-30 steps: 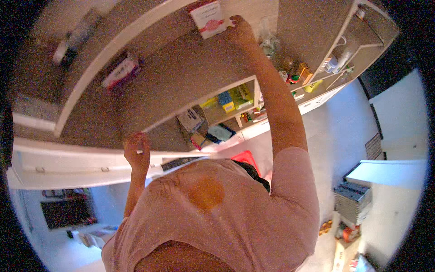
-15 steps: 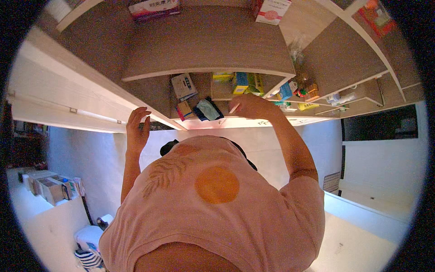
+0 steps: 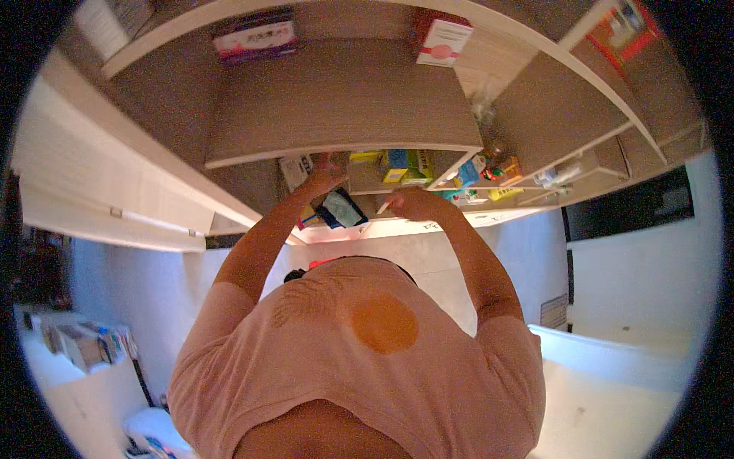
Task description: The person stands on a red stool to reach the upper shelves of a wooden cabinet. They pick up various medicine boxes, inspect them, and rearrange them on the shelves to organize the storage space.
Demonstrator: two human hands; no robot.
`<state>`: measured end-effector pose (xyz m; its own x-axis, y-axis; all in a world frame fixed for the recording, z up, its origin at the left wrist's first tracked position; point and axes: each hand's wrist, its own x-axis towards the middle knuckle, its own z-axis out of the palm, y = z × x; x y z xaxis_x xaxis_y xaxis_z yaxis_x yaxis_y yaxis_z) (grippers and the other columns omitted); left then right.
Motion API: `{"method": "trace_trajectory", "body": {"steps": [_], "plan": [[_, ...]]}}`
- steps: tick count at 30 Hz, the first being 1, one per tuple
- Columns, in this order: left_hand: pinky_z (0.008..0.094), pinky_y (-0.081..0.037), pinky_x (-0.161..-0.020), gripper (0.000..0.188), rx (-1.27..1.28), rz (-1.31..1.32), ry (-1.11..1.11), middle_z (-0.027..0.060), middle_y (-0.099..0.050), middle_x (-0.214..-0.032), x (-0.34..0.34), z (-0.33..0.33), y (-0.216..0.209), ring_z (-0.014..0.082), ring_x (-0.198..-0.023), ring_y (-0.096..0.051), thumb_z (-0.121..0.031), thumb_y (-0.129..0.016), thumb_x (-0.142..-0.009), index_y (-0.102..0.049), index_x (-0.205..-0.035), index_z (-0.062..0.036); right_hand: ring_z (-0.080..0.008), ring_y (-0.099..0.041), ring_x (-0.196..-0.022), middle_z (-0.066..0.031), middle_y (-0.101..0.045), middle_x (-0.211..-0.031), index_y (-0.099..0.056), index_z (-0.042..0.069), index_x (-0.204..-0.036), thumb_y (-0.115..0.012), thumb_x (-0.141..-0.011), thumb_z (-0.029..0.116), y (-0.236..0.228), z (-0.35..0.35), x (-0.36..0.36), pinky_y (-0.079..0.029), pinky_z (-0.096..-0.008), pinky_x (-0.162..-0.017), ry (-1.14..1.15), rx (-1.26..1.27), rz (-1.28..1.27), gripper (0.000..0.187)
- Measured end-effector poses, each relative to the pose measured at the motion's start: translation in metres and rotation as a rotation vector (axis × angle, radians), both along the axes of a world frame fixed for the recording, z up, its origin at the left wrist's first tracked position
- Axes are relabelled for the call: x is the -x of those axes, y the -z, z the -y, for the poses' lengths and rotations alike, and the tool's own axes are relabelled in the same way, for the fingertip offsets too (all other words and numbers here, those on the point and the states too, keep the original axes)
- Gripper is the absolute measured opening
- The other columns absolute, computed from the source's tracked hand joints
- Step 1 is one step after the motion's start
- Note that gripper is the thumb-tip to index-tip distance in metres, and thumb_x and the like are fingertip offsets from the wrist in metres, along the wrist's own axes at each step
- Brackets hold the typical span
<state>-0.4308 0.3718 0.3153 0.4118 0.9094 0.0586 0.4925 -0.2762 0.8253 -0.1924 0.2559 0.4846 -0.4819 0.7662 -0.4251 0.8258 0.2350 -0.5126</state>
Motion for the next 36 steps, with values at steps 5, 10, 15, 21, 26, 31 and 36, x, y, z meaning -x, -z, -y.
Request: {"method": "trace_trajectory", "body": {"steps": [5,10,15,21,26,31,36], "plan": [[0.0446,-0.037,-0.089,0.069,-0.322,-0.316,0.039,0.0186,-0.048,-0.119,-0.023,-0.063,0.063,0.0341,-0.107,-0.048,-0.047,-0.063,-0.072,-0.044,-0.122,-0.0040,-0.0192,-0.060,-0.083,-0.0090,-0.062,-0.096,-0.056,0.010,-0.106,-0.054,-0.083,0.018,-0.011,0.062,-0.036,-0.048,-0.0305,-0.073,0.226,0.093,-0.065,0.025],[0.0384,-0.041,-0.084,0.051,0.051,-0.001,0.093,0.0147,-0.057,-0.105,-0.024,-0.087,0.080,0.0274,-0.098,-0.053,-0.039,-0.066,-0.072,-0.057,-0.106,-0.0028,-0.0192,-0.059,-0.086,-0.0078,-0.062,-0.096,-0.055,0.009,-0.109,-0.052,-0.084,0.020,-0.016,0.123,-0.072,-0.047,-0.0316,-0.077,0.532,0.127,-0.053,0.027],[0.0340,-0.043,-0.077,0.038,-0.014,-0.028,0.086,0.0083,-0.062,-0.092,-0.034,-0.087,0.072,0.0218,-0.084,-0.056,-0.036,-0.065,-0.075,-0.063,-0.094,-0.0033,-0.0195,-0.059,-0.087,-0.0081,-0.062,-0.096,-0.054,0.008,-0.110,-0.052,-0.084,0.019,-0.010,0.152,-0.076,-0.047,-0.0321,-0.078,0.677,0.144,-0.084,0.028],[0.0323,-0.047,-0.076,0.037,0.154,-0.066,0.157,0.0075,-0.062,-0.092,-0.017,-0.078,0.043,0.0190,-0.085,-0.058,-0.027,-0.069,-0.072,-0.059,-0.097,-0.0013,-0.0278,-0.058,-0.089,-0.0125,-0.061,-0.100,-0.055,0.009,-0.106,-0.047,-0.082,0.017,-0.007,0.144,-0.060,-0.046,-0.0380,-0.077,0.616,0.182,-0.153,0.027],[0.0337,-0.048,-0.078,0.050,0.218,0.326,0.262,0.0108,-0.058,-0.101,0.008,0.008,-0.045,0.0200,-0.090,-0.058,-0.010,-0.073,-0.068,-0.048,-0.111,-0.0015,-0.0269,-0.059,-0.085,-0.0117,-0.062,-0.095,-0.055,0.008,-0.105,-0.049,-0.082,0.017,0.001,0.145,-0.056,-0.047,-0.0369,-0.075,0.617,0.119,-0.192,0.026],[0.0324,-0.046,-0.083,0.063,0.184,0.200,0.296,0.0102,-0.056,-0.107,0.047,0.117,-0.124,0.0190,-0.096,-0.057,-0.004,-0.075,-0.064,-0.039,-0.116,-0.0020,-0.0174,-0.059,-0.085,-0.0080,-0.063,-0.094,-0.056,0.006,-0.104,-0.051,-0.085,0.013,-0.012,0.116,-0.045,-0.048,-0.0307,-0.075,0.519,0.027,-0.306,0.021],[0.0332,-0.045,-0.085,0.066,0.008,-0.015,0.292,0.0095,-0.059,-0.103,0.036,0.129,-0.236,0.0188,-0.097,-0.057,-0.012,-0.079,-0.060,-0.043,-0.114,-0.0022,-0.0150,-0.056,-0.081,-0.0068,-0.062,-0.085,-0.059,0.002,-0.094,-0.048,-0.087,0.009,-0.041,0.064,-0.044,-0.045,-0.0315,-0.074,0.641,-0.278,-0.529,0.015]]}}
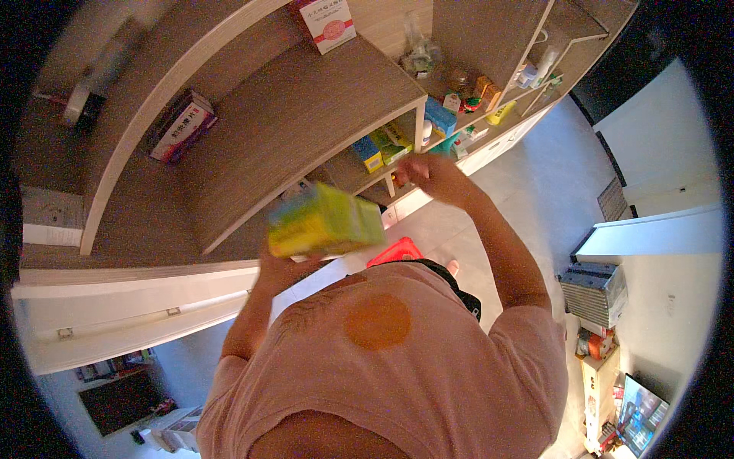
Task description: The person stands on a red stool to reach the upper shelves of a wooden cabinet. They pick up various medicine boxes, inspect them, and rearrange them on the shelves to organize the storage space.
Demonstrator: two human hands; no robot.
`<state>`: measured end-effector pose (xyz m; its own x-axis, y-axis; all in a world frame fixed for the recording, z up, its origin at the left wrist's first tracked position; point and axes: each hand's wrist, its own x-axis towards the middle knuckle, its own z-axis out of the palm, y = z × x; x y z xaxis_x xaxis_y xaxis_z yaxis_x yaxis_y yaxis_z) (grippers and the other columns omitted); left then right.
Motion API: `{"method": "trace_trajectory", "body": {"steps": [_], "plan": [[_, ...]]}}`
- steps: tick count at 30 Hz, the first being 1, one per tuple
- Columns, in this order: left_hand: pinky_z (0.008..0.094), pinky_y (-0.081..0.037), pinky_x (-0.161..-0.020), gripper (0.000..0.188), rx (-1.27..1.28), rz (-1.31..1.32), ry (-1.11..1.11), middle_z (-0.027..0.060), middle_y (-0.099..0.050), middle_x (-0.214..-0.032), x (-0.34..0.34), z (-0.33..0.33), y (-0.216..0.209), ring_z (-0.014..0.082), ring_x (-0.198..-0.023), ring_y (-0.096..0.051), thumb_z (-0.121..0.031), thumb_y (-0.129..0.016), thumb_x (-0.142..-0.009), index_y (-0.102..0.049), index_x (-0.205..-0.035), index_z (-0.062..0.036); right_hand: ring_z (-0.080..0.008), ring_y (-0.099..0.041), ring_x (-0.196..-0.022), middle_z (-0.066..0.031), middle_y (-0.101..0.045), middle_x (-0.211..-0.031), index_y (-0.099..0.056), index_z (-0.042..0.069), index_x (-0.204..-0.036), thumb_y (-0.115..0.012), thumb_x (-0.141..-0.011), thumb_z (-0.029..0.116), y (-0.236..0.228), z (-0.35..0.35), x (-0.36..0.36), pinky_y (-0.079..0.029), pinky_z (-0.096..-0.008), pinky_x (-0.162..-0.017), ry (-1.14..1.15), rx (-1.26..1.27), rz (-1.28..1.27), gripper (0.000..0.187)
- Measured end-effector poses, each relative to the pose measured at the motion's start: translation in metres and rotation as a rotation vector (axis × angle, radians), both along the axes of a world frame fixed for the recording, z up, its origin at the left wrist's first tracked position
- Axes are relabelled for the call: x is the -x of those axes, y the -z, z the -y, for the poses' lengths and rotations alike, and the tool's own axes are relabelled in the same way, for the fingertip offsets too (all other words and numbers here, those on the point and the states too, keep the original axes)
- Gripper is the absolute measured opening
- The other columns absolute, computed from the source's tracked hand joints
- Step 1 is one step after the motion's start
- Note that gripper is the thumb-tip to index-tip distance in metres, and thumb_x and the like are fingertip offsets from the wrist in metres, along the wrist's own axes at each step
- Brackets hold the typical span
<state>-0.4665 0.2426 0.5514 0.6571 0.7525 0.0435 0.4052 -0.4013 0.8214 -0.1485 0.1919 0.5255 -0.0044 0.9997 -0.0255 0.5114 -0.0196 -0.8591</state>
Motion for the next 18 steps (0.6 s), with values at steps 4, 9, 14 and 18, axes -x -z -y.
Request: {"method": "trace_trajectory", "body": {"steps": [4,9,14,18], "plan": [[0.0284,-0.047,-0.080,0.047,0.145,0.447,-0.187,0.0100,-0.058,-0.104,-0.035,-0.058,-0.054,0.0168,-0.094,-0.057,-0.005,-0.072,-0.067,-0.049,-0.108,-0.0008,-0.0134,-0.057,-0.079,-0.0089,-0.060,-0.087,-0.058,0.000,-0.096,-0.048,-0.085,0.002,-0.017,-0.060,-0.004,-0.046,-0.0267,-0.070,0.264,-0.462,-0.103,0.015],[0.0321,-0.047,-0.083,0.051,-0.098,0.409,-0.173,0.0121,-0.055,-0.109,-0.074,-0.176,-0.071,0.0195,-0.099,-0.054,-0.004,-0.072,-0.068,-0.046,-0.112,0.0008,-0.0231,-0.061,-0.075,-0.0126,-0.061,-0.083,-0.060,0.003,-0.091,-0.056,-0.077,0.003,-0.006,-0.125,0.002,-0.049,-0.0325,-0.062,0.375,-0.710,0.249,0.015],[0.0326,-0.046,-0.083,0.057,-0.160,0.272,-0.110,0.0127,-0.054,-0.108,-0.097,-0.279,-0.063,0.0213,-0.100,-0.053,-0.006,-0.074,-0.067,-0.044,-0.115,0.0014,-0.0310,-0.058,-0.069,-0.0126,-0.059,-0.076,-0.059,0.005,-0.082,-0.057,-0.071,0.006,0.003,-0.129,0.008,-0.047,-0.0383,-0.058,0.493,-0.819,0.339,0.011],[0.0337,-0.045,-0.084,0.059,-0.120,0.210,-0.072,0.0137,-0.054,-0.109,-0.102,-0.336,-0.042,0.0223,-0.100,-0.053,-0.009,-0.074,-0.067,-0.043,-0.116,0.0016,-0.0307,-0.057,-0.066,-0.0119,-0.057,-0.074,-0.058,0.005,-0.082,-0.058,-0.069,0.006,0.011,-0.130,0.007,-0.046,-0.0384,-0.057,0.486,-0.875,0.349,0.013]]}}
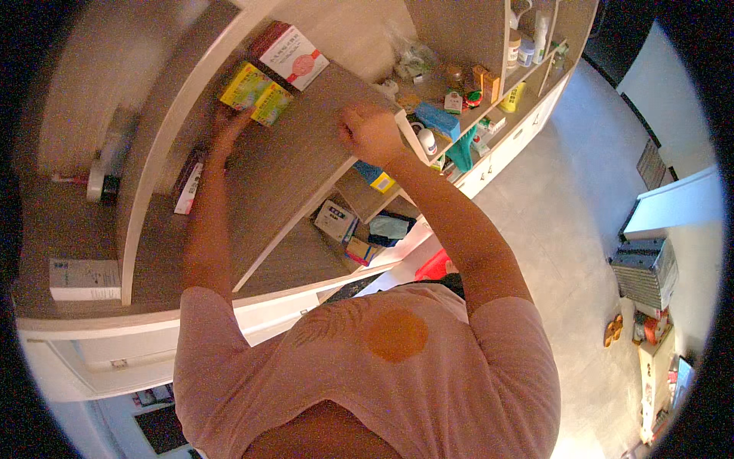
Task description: The person stands on a red stool to reach the upper shelves of a wooden cabinet. They pick up various medicine boxes, inspect them, and rearrange them on the shelves to organize the storage space.
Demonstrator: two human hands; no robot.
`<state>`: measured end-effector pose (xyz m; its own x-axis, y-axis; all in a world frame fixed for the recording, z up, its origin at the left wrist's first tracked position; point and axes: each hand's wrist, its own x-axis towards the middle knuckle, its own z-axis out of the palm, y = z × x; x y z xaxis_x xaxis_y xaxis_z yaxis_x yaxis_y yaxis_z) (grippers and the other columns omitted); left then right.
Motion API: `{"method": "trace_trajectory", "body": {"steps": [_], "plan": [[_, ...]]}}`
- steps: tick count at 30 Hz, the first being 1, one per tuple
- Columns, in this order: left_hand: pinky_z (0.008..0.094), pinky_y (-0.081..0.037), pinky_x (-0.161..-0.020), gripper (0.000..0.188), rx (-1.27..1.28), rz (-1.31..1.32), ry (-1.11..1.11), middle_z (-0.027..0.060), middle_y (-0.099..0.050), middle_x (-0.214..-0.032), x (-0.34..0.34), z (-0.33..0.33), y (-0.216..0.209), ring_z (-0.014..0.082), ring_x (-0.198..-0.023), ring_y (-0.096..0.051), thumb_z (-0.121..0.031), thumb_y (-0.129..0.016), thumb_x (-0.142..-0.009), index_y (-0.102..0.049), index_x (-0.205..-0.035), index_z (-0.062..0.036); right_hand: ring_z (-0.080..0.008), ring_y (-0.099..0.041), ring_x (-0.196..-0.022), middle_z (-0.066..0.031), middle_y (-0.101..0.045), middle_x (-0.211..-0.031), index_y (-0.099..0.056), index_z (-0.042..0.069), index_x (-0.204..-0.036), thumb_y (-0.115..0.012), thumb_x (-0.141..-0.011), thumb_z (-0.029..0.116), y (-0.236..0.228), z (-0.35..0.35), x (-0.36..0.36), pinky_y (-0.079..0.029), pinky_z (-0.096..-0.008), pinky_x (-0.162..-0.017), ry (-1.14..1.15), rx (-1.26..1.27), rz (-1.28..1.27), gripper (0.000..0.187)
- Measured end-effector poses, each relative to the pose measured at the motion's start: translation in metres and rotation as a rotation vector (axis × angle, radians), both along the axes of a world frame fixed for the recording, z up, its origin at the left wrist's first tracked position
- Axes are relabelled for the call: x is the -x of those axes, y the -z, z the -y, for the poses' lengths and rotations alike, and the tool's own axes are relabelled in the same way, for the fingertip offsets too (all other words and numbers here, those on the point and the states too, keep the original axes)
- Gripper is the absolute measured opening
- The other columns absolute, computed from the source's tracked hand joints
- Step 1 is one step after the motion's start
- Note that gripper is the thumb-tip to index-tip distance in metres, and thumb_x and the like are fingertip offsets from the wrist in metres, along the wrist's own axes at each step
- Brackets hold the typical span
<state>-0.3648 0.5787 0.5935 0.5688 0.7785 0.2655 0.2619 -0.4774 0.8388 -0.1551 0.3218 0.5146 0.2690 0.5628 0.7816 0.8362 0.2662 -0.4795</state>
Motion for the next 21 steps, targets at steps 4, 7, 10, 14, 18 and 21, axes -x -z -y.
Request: {"method": "trace_trajectory", "body": {"steps": [4,7,10,14,18,21], "plan": [[0.0337,-0.045,-0.084,0.058,0.015,-0.088,-0.100,0.0134,-0.054,-0.109,-0.004,-0.020,0.008,0.0223,-0.099,-0.053,-0.011,-0.074,-0.068,-0.044,-0.115,0.0019,-0.0302,-0.056,-0.064,-0.0114,-0.056,-0.072,-0.057,0.005,-0.081,-0.058,-0.068,0.006,-0.003,0.001,-0.003,-0.046,-0.0378,-0.056,-0.018,-0.042,0.013,0.014],[0.0337,-0.045,-0.083,0.059,-0.149,-0.115,-0.064,0.0133,-0.053,-0.110,-0.014,-0.005,0.004,0.0223,-0.099,-0.053,-0.010,-0.074,-0.068,-0.043,-0.116,0.0021,-0.0298,-0.056,-0.063,-0.0109,-0.055,-0.070,-0.057,0.006,-0.081,-0.059,-0.067,0.006,-0.003,0.004,-0.004,-0.046,-0.0376,-0.056,0.016,-0.010,0.003,0.013],[0.0335,-0.046,-0.082,0.060,-0.233,-0.036,-0.086,0.0146,-0.053,-0.110,-0.021,0.008,0.014,0.0223,-0.100,-0.053,-0.009,-0.073,-0.068,-0.041,-0.117,0.0034,-0.0293,-0.056,-0.063,-0.0106,-0.054,-0.070,-0.058,0.006,-0.080,-0.059,-0.067,0.007,-0.001,0.003,-0.005,-0.046,-0.0374,-0.055,0.027,0.013,0.005,0.013],[0.0324,-0.047,-0.079,0.060,-0.060,0.155,-0.181,0.0167,-0.054,-0.108,-0.012,-0.012,0.040,0.0217,-0.098,-0.053,-0.008,-0.073,-0.069,-0.040,-0.117,0.0061,-0.0305,-0.055,-0.065,-0.0102,-0.054,-0.069,-0.055,0.008,-0.079,-0.059,-0.066,0.015,-0.002,0.001,-0.001,-0.046,-0.0417,-0.056,0.014,-0.027,-0.008,0.015],[0.0320,-0.047,-0.078,0.060,-0.095,0.185,-0.225,0.0177,-0.054,-0.106,-0.025,-0.018,0.049,0.0224,-0.098,-0.054,-0.009,-0.073,-0.069,-0.039,-0.115,0.0076,-0.0306,-0.056,-0.066,-0.0108,-0.054,-0.070,-0.056,0.008,-0.080,-0.059,-0.066,0.015,0.002,-0.002,-0.003,-0.046,-0.0415,-0.058,0.040,-0.040,0.014,0.016],[0.0329,-0.046,-0.081,0.060,-0.149,0.120,-0.253,0.0180,-0.054,-0.106,-0.028,-0.022,0.048,0.0240,-0.098,-0.054,-0.010,-0.073,-0.069,-0.039,-0.115,0.0075,-0.0307,-0.056,-0.066,-0.0110,-0.055,-0.070,-0.056,0.008,-0.080,-0.059,-0.066,0.015,0.002,-0.003,-0.002,-0.046,-0.0417,-0.058,0.038,-0.068,0.019,0.016]]}}
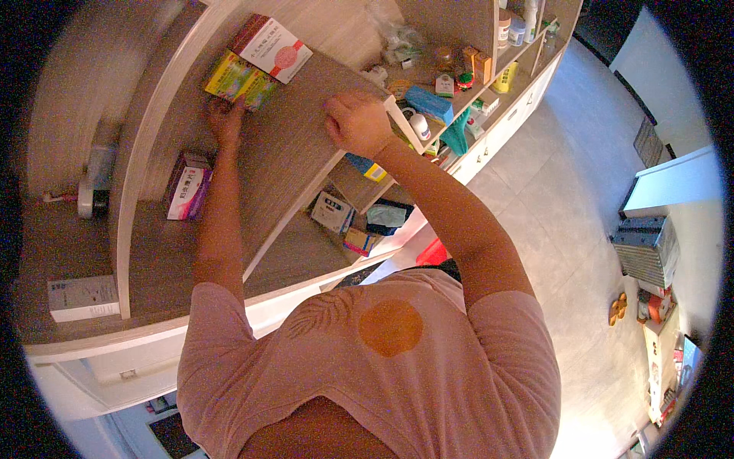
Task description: The person stands on a red stool to reach the upper shelves of a wooden cabinet. They pick up various medicine boxes, inspect them, and rearrange them on the shelves to organize the storage space.
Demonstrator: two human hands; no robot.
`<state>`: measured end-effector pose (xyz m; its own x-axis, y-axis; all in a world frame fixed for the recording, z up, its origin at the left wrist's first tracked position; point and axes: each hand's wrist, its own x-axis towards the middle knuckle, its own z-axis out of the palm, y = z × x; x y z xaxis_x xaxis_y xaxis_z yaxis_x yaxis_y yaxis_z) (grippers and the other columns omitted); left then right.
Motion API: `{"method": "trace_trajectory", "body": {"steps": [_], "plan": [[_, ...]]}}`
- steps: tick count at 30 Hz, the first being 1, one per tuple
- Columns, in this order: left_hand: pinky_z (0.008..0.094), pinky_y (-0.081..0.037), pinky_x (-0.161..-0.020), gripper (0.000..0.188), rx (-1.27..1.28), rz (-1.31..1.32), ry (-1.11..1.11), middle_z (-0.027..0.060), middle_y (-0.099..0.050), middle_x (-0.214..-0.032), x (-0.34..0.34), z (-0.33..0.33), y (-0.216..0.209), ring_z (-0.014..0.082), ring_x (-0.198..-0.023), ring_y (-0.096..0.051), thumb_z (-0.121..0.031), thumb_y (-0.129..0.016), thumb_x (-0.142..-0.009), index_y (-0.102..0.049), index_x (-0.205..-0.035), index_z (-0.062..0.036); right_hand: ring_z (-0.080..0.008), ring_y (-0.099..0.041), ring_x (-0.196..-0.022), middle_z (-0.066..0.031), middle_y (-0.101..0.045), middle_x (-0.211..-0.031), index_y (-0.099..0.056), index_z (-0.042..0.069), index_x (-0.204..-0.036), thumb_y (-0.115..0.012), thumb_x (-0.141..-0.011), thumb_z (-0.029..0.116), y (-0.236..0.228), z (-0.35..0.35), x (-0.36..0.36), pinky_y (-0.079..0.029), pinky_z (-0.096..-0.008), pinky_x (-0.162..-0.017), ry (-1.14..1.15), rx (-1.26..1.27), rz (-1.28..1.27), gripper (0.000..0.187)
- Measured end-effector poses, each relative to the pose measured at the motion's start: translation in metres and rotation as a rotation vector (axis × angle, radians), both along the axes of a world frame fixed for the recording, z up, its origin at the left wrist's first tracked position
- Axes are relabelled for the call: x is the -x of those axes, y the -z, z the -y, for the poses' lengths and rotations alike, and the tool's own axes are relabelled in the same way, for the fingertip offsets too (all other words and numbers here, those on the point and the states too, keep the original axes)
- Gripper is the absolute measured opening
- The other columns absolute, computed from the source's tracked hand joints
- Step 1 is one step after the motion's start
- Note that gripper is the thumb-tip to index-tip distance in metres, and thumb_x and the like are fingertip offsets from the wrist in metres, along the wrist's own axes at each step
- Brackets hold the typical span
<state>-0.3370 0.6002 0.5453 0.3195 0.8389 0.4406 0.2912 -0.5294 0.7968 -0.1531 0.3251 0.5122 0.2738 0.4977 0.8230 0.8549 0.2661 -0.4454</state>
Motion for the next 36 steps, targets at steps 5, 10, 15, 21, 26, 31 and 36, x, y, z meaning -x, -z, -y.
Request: {"method": "trace_trajectory", "body": {"steps": [5,10,15,21,26,31,36], "plan": [[0.0340,-0.043,-0.086,0.057,-0.082,0.043,-0.010,0.0176,-0.055,-0.105,-0.002,0.008,0.003,0.0257,-0.097,-0.054,-0.012,-0.071,-0.070,-0.041,-0.114,0.0075,-0.0295,-0.057,-0.070,-0.0106,-0.057,-0.077,-0.058,0.007,-0.081,-0.057,-0.068,0.007,-0.005,0.005,0.003,-0.047,-0.0380,-0.060,-0.006,0.108,-0.027,0.014],[0.0333,-0.042,-0.086,0.054,-0.075,-0.140,-0.203,0.0167,-0.054,-0.109,0.003,0.044,-0.009,0.0247,-0.099,-0.054,-0.011,-0.066,-0.073,-0.040,-0.118,0.0033,-0.0302,-0.058,-0.071,-0.0113,-0.059,-0.078,-0.059,0.007,-0.083,-0.056,-0.071,0.010,-0.016,0.004,0.006,-0.047,-0.0386,-0.061,0.009,0.198,-0.095,0.013],[0.0343,-0.042,-0.088,0.055,-0.075,-0.134,-0.129,0.0136,-0.051,-0.117,0.054,0.054,0.008,0.0261,-0.103,-0.052,-0.011,-0.062,-0.075,-0.038,-0.124,-0.0013,-0.0312,-0.058,-0.072,-0.0121,-0.060,-0.079,-0.059,0.008,-0.085,-0.056,-0.073,0.013,-0.004,0.001,0.010,-0.047,-0.0396,-0.061,0.022,0.175,-0.062,0.012],[0.0364,-0.041,-0.087,0.059,0.529,0.266,0.036,0.0144,-0.038,-0.130,0.022,0.086,-0.033,0.0266,-0.117,-0.039,-0.011,-0.058,-0.078,-0.029,-0.129,-0.0023,-0.0328,-0.058,-0.073,-0.0139,-0.060,-0.080,-0.058,0.007,-0.085,-0.057,-0.074,0.011,-0.018,0.004,0.012,-0.046,-0.0413,-0.062,0.086,0.252,-0.032,0.013],[0.0353,-0.040,-0.087,0.059,0.510,0.136,0.110,0.0140,-0.041,-0.127,0.002,0.035,-0.015,0.0269,-0.114,-0.042,-0.014,-0.057,-0.082,-0.027,-0.131,-0.0036,-0.0326,-0.057,-0.074,-0.0140,-0.059,-0.081,-0.058,0.006,-0.084,-0.056,-0.073,0.010,0.000,-0.006,0.001,-0.046,-0.0414,-0.061,-0.001,0.085,0.060,0.012],[0.0344,-0.039,-0.086,0.043,0.228,0.159,-0.002,0.0127,-0.051,-0.118,-0.019,0.020,-0.008,0.0247,-0.107,-0.050,-0.016,-0.055,-0.085,-0.042,-0.124,-0.0038,-0.0310,-0.057,-0.074,-0.0126,-0.058,-0.080,-0.058,0.006,-0.082,-0.056,-0.073,0.011,-0.007,0.003,0.008,-0.047,-0.0410,-0.061,0.026,0.094,0.004,0.011],[0.0349,-0.040,-0.086,0.041,0.084,0.074,-0.067,0.0138,-0.053,-0.117,-0.012,0.010,0.000,0.0248,-0.106,-0.051,-0.017,-0.054,-0.085,-0.044,-0.123,-0.0029,-0.0325,-0.057,-0.070,-0.0127,-0.056,-0.076,-0.057,0.007,-0.082,-0.056,-0.072,0.015,-0.006,0.006,0.012,-0.046,-0.0422,-0.059,0.058,0.158,-0.008,0.013]]}}
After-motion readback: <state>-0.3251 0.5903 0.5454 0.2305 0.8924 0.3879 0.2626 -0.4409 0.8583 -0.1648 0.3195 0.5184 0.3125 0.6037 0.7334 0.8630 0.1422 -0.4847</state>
